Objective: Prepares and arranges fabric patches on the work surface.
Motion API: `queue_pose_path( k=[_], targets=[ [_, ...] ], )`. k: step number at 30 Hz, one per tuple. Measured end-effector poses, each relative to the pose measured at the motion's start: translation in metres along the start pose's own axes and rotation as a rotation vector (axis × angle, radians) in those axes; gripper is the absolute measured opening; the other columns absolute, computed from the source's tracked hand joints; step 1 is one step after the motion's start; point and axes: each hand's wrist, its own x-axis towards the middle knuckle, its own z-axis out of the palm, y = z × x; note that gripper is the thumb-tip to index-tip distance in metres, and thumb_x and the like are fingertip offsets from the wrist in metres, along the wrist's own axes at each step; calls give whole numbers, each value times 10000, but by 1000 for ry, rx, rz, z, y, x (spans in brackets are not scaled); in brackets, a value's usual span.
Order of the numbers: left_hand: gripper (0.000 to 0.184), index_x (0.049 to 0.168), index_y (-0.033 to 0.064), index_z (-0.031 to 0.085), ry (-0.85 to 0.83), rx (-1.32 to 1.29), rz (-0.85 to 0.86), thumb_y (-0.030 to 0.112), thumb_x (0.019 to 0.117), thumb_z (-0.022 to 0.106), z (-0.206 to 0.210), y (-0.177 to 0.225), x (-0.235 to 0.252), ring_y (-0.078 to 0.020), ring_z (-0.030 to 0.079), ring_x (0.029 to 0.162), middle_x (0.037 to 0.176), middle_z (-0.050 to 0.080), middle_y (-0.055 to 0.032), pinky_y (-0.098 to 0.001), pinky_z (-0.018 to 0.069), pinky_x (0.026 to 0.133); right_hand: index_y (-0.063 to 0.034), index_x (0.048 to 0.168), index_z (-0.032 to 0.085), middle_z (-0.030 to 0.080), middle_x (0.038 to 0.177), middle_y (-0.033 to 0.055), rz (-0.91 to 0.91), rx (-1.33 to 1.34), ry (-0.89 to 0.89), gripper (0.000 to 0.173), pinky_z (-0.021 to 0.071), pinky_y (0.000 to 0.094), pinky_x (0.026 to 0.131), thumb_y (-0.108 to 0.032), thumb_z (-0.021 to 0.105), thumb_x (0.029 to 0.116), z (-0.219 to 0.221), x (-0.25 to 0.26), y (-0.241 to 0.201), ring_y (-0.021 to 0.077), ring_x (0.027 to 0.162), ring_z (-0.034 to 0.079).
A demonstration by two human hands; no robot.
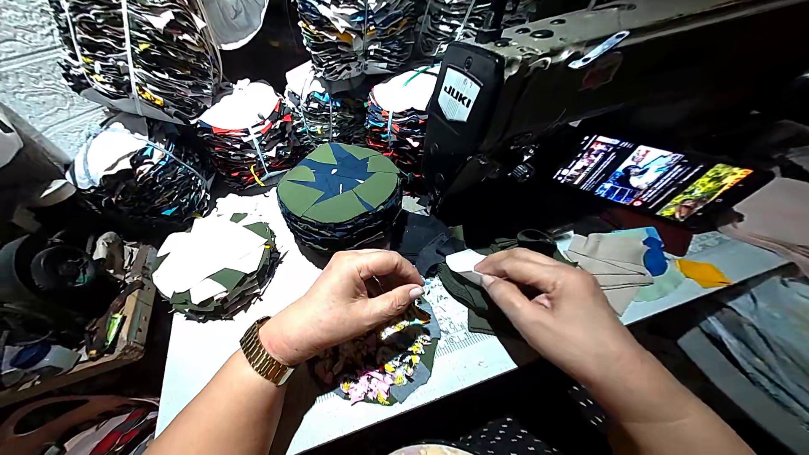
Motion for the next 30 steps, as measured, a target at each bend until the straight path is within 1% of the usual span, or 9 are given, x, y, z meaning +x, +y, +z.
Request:
queue_pose_path(
  k=[5, 10, 13, 15, 18, 21, 23, 27, 30],
  targets=[
    [115, 1022, -8, 724, 26, 22, 24, 63, 964, 655, 4, -1, 1, -94, 679, 825, 959, 692, -50, -243, 608, 712, -137, 931, 727, 681, 828, -47, 95, 79, 96, 179, 494, 238, 605, -209, 569, 971, -12, 10, -2, 11, 696, 604],
    [240, 1155, -23, 699, 103, 14, 26, 94, 945, 691, 8, 4, 2, -145, 677, 1041, 1207, 667, -107, -290, 611, 850, -21, 1069, 706, 687, 920, 52, -216, -1, 142, 211, 542, 190, 731, -143, 536, 1035, -24, 16, -17, 37, 803, 643],
    [468, 1286, -33, 650, 79, 46, 60, 191, 891, 762, 11, 10, 4, -155, 635, 1170, 1339, 624, -129, -288, 583, 896, -78, 1017, 749, 685, 913, -11, -397, 49, 10, 193, 535, 170, 737, -168, 580, 998, -26, 15, -34, 22, 835, 640],
    [521, 1306, -43, 636, 32, 38, 77, 166, 857, 797, 14, 14, 3, -138, 655, 1095, 1237, 671, -114, -282, 578, 883, -103, 977, 753, 673, 886, -53, -423, 145, -64, 161, 529, 140, 712, -194, 620, 978, -21, 12, -43, -2, 815, 629],
    [329, 1184, -68, 662, -13, -112, 42, -10, 873, 754, 18, 17, 1, -82, 679, 782, 942, 716, -95, -221, 590, 700, -129, 953, 731, 687, 865, -87, -318, 271, -41, 107, 552, 129, 693, -223, 682, 948, -9, 5, -53, -19, 781, 648],
    [112, 1003, -72, 688, 12, -187, -40, -32, 904, 722, 17, 15, 3, -45, 639, 685, 810, 690, -77, -191, 560, 641, -140, 1062, 657, 678, 912, -83, -109, 495, -10, 190, 570, 152, 698, -265, 724, 935, 7, -2, -56, 6, 790, 656],
    [97, 983, -60, 686, -9, -216, -110, -27, 903, 730, 10, 17, 3, -33, 629, 665, 787, 687, -64, -178, 546, 622, -199, 1158, 591, 670, 1006, -94, 17, 616, -128, 347, 578, 163, 719, -375, 748, 903, 13, -7, -54, 18, 849, 666],
    [83, 963, -33, 682, -84, -145, -124, 7, 912, 734, -4, 17, 2, -14, 611, 647, 753, 676, -32, -162, 524, 609, -169, 1201, 625, 713, 890, -23, 137, 715, -306, 425, 593, 203, 606, -125, 760, 801, 14, -17, -55, 86, 719, 689],
    [94, 880, -4, 655, -295, -99, -214, 40, 945, 707, -21, 18, -1, -41, 592, 580, 681, 625, -23, -185, 513, 537, -164, 1173, 645, 713, 840, -7, 185, 719, -347, 406, 570, 200, 562, -92, 744, 786, 14, -24, -58, 94, 672, 675]
  ],
)
